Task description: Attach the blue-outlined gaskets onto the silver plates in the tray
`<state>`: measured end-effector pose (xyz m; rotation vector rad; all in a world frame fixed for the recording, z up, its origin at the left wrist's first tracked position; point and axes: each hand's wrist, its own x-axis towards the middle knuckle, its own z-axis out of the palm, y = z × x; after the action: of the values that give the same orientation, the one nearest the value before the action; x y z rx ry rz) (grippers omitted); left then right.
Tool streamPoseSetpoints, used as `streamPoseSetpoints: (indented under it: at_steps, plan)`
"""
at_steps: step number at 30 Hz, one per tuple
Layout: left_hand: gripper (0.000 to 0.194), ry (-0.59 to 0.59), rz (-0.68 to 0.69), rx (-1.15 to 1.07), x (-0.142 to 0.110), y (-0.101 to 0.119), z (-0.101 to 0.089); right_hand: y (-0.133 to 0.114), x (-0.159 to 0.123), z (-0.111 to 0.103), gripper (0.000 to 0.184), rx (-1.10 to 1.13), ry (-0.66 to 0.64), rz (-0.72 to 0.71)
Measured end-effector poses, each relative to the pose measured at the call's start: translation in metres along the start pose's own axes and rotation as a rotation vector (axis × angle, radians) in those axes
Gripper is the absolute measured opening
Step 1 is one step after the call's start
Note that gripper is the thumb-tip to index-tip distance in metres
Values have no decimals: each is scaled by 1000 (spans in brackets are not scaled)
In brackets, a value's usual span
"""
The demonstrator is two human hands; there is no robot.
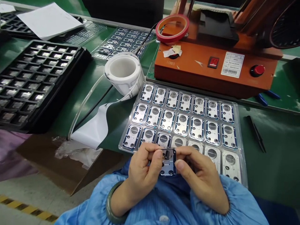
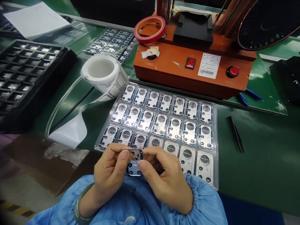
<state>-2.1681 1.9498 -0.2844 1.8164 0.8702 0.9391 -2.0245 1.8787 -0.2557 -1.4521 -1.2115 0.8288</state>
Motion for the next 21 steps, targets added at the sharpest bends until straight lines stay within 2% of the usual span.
streamPoseSetpoints:
  at_steps: [3, 7, 12, 18, 21]
  plan:
    - [6, -46, 26, -24, 1, 1, -1, 1, 1, 0, 14, 67, 15, 37]
    - [8, -59, 34, -17, 2, 2, -1, 2, 0, -1, 9, 12, 5, 88]
    - [11, -94, 46, -13, 5, 4, -1, -1, 0, -1, 16, 7, -16, 122]
    - [13, -131, 58, -44, 9, 7, -2, 5, -1, -1, 18, -62, -33, 81]
    - [14, -168, -1, -51, 7, 7, -1, 12, -7, -1, 25, -141, -63, 49]
